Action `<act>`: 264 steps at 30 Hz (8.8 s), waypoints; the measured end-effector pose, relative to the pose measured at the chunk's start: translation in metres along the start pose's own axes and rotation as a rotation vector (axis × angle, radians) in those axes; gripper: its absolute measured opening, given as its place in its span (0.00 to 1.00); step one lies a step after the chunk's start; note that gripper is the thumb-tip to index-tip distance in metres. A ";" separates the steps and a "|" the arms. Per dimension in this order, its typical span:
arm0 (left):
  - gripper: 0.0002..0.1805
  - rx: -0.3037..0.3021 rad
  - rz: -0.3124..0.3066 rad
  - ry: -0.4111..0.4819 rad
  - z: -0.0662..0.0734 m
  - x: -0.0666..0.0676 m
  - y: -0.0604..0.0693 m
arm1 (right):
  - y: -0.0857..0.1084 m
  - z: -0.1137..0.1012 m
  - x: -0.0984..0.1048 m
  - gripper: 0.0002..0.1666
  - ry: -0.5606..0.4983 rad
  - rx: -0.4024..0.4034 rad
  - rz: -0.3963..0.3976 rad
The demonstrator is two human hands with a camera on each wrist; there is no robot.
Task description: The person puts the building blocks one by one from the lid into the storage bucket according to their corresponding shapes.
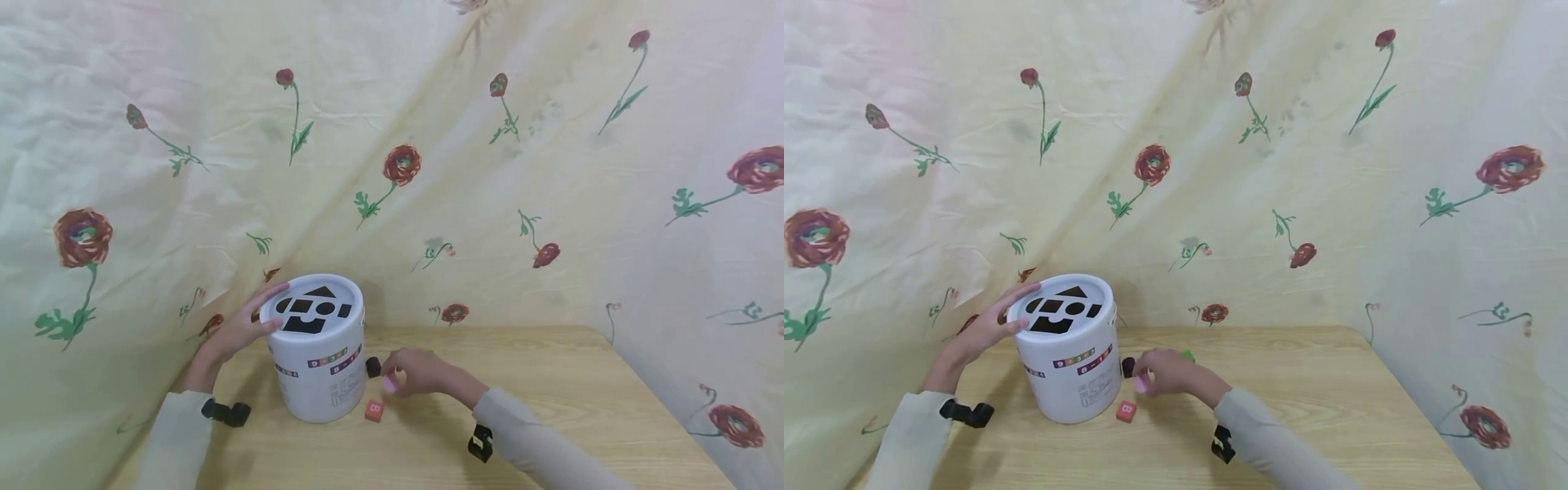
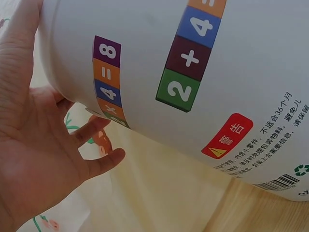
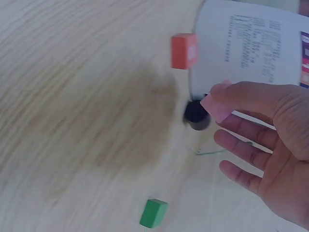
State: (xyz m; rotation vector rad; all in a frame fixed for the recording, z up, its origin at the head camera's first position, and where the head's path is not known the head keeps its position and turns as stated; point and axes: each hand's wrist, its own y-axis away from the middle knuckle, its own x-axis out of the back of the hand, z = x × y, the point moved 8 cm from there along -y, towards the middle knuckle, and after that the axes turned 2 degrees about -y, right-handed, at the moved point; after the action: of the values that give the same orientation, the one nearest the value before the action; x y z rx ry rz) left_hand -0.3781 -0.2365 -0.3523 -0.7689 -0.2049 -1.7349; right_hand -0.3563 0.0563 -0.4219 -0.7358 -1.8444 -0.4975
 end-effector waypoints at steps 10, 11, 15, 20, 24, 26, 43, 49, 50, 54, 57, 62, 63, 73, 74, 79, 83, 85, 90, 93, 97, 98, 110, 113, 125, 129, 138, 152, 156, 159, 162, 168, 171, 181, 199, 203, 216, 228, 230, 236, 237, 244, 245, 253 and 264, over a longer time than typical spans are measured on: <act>0.41 -0.004 -0.003 0.016 -0.003 0.000 -0.002 | 0.007 -0.001 0.048 0.20 -0.181 0.009 0.065; 0.41 -0.005 -0.004 0.018 -0.003 0.001 -0.002 | 0.007 -0.003 0.056 0.20 -0.202 0.015 0.081; 0.41 -0.009 -0.006 0.017 -0.003 0.000 -0.002 | 0.008 -0.017 0.092 0.19 -0.258 0.041 0.160; 0.40 -0.018 -0.004 0.025 -0.004 0.000 -0.003 | 0.004 -0.034 0.133 0.20 -0.280 0.062 0.259; 0.40 -0.015 -0.004 0.032 -0.004 -0.001 -0.003 | -0.005 -0.048 0.150 0.21 -0.281 0.082 0.319; 0.40 -0.015 -0.003 0.035 -0.005 -0.001 -0.002 | -0.012 -0.056 0.153 0.23 -0.280 0.086 0.332; 0.40 0.012 0.000 0.041 -0.007 -0.002 -0.005 | -0.079 -0.102 0.139 0.23 -0.347 0.032 0.374; 0.39 0.020 -0.003 0.033 -0.008 -0.003 -0.004 | -0.096 -0.108 0.125 0.23 -0.400 -0.031 0.355; 0.39 0.020 -0.003 0.036 -0.007 -0.003 -0.004 | -0.098 -0.108 0.123 0.23 -0.407 -0.038 0.349; 0.39 0.003 -0.003 0.047 -0.005 -0.003 -0.004 | -0.108 -0.113 0.119 0.22 -0.415 -0.063 0.343; 0.39 -0.009 0.001 0.065 -0.005 -0.002 -0.005 | -0.114 -0.116 0.118 0.21 -0.403 -0.076 0.356; 0.41 -0.013 -0.001 0.082 -0.007 -0.002 -0.005 | -0.123 -0.120 0.113 0.21 -0.378 -0.091 0.377; 0.41 -0.012 -0.003 0.085 -0.007 -0.003 -0.004 | -0.124 -0.120 0.112 0.21 -0.382 -0.093 0.379; 0.41 -0.011 -0.005 0.097 -0.006 -0.003 -0.003 | -0.133 -0.122 0.098 0.19 -0.413 -0.094 0.377; 0.41 -0.016 -0.005 0.097 -0.005 -0.003 -0.003 | -0.133 -0.123 0.097 0.19 -0.403 -0.101 0.380; 0.41 -0.057 -0.012 0.120 -0.003 -0.003 -0.004 | -0.132 -0.127 0.095 0.20 -0.316 -0.105 0.396; 0.40 -0.091 -0.018 0.141 -0.001 -0.003 -0.005 | -0.133 -0.130 0.092 0.21 -0.241 -0.084 0.402; 0.39 -0.088 -0.015 0.129 -0.002 -0.003 -0.005 | -0.133 -0.131 0.091 0.21 -0.222 -0.074 0.406; 0.39 -0.083 -0.014 0.121 -0.004 -0.002 -0.004 | -0.132 -0.132 0.090 0.23 -0.195 -0.071 0.417; 0.39 -0.084 -0.016 0.112 -0.003 -0.002 -0.004 | -0.131 -0.133 0.091 0.24 -0.170 -0.069 0.419; 0.39 -0.072 -0.019 0.101 -0.004 -0.002 -0.003 | -0.131 -0.134 0.091 0.25 -0.116 -0.058 0.434; 0.39 -0.068 -0.020 0.101 -0.004 -0.002 -0.003 | -0.132 -0.134 0.091 0.25 -0.099 -0.057 0.439; 0.38 -0.068 -0.021 0.097 -0.001 -0.002 -0.004 | -0.132 -0.133 0.090 0.28 0.044 -0.066 0.442; 0.38 -0.083 -0.023 0.097 0.000 -0.003 -0.003 | -0.132 -0.133 0.090 0.29 0.054 -0.065 0.440; 0.39 -0.049 -0.015 0.099 -0.003 -0.003 -0.003 | -0.116 -0.137 0.107 0.18 -0.073 0.044 0.637; 0.38 -0.046 -0.017 0.087 -0.005 -0.004 -0.003 | -0.102 -0.126 0.113 0.19 -0.117 0.042 0.649; 0.38 -0.019 -0.008 0.085 -0.006 -0.009 -0.002 | -0.050 -0.036 0.130 0.19 -0.224 -0.055 0.711; 0.38 -0.020 0.011 0.047 -0.006 -0.003 -0.001 | 0.001 0.055 0.088 0.17 -0.123 -0.149 0.456; 0.38 -0.021 0.008 0.039 -0.005 -0.003 -0.001 | 0.006 0.068 0.067 0.17 -0.107 -0.166 0.359; 0.38 -0.028 0.006 0.045 -0.002 -0.003 0.001 | 0.008 0.075 0.055 0.18 -0.081 -0.161 0.326; 0.38 -0.032 0.002 0.055 0.000 -0.003 0.001 | 0.010 0.081 0.045 0.19 -0.073 -0.158 0.297; 0.38 -0.033 0.001 0.072 0.002 -0.003 0.001 | 0.013 0.093 0.032 0.20 -0.075 -0.152 0.255; 0.38 -0.030 0.007 0.066 0.002 -0.003 0.001 | 0.015 0.097 0.028 0.20 -0.044 -0.127 0.262; 0.38 -0.030 0.009 0.071 0.002 -0.001 0.003 | 0.016 0.106 0.013 0.24 -0.024 -0.148 0.237; 0.39 -0.033 0.009 0.071 0.000 -0.003 -0.001 | 0.020 0.112 0.007 0.20 0.145 -0.139 0.252; 0.38 -0.018 0.008 0.074 0.000 -0.003 -0.001 | 0.021 0.111 0.007 0.17 0.136 -0.123 0.257; 0.38 -0.014 0.011 0.073 -0.005 -0.004 -0.003 | 0.021 0.107 0.007 0.10 0.132 -0.092 0.259; 0.38 -0.010 0.018 0.084 -0.002 -0.006 -0.002 | 0.014 0.108 0.014 0.12 -0.009 -0.101 0.222; 0.38 -0.013 0.020 0.097 -0.002 -0.006 -0.002 | 0.013 0.106 0.017 0.13 -0.065 -0.113 0.220; 0.38 -0.022 0.016 0.111 -0.003 -0.007 0.001 | 0.009 0.092 0.029 0.12 -0.158 -0.104 0.229; 0.38 -0.021 0.012 0.111 -0.004 -0.008 0.001 | 0.009 0.088 0.032 0.12 -0.162 -0.093 0.235; 0.37 -0.025 0.014 0.109 -0.006 -0.009 -0.001 | 0.001 0.062 0.064 0.12 -0.203 -0.050 0.315; 0.37 -0.027 0.015 0.106 -0.006 -0.008 -0.001 | -0.001 0.059 0.070 0.13 -0.209 -0.049 0.330; 0.38 -0.015 0.027 0.091 -0.006 -0.006 -0.002 | -0.007 0.034 0.114 0.14 -0.274 -0.058 0.448; 0.38 -0.002 0.021 0.091 -0.003 -0.004 -0.001 | -0.024 -0.012 0.153 0.16 -0.325 0.005 0.523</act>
State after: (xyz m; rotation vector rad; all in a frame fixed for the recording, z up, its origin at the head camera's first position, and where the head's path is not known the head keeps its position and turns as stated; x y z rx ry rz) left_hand -0.3801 -0.2346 -0.3565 -0.6898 -0.1327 -1.7464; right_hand -0.4067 0.0705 -0.2752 -1.3051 -1.8438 -0.0315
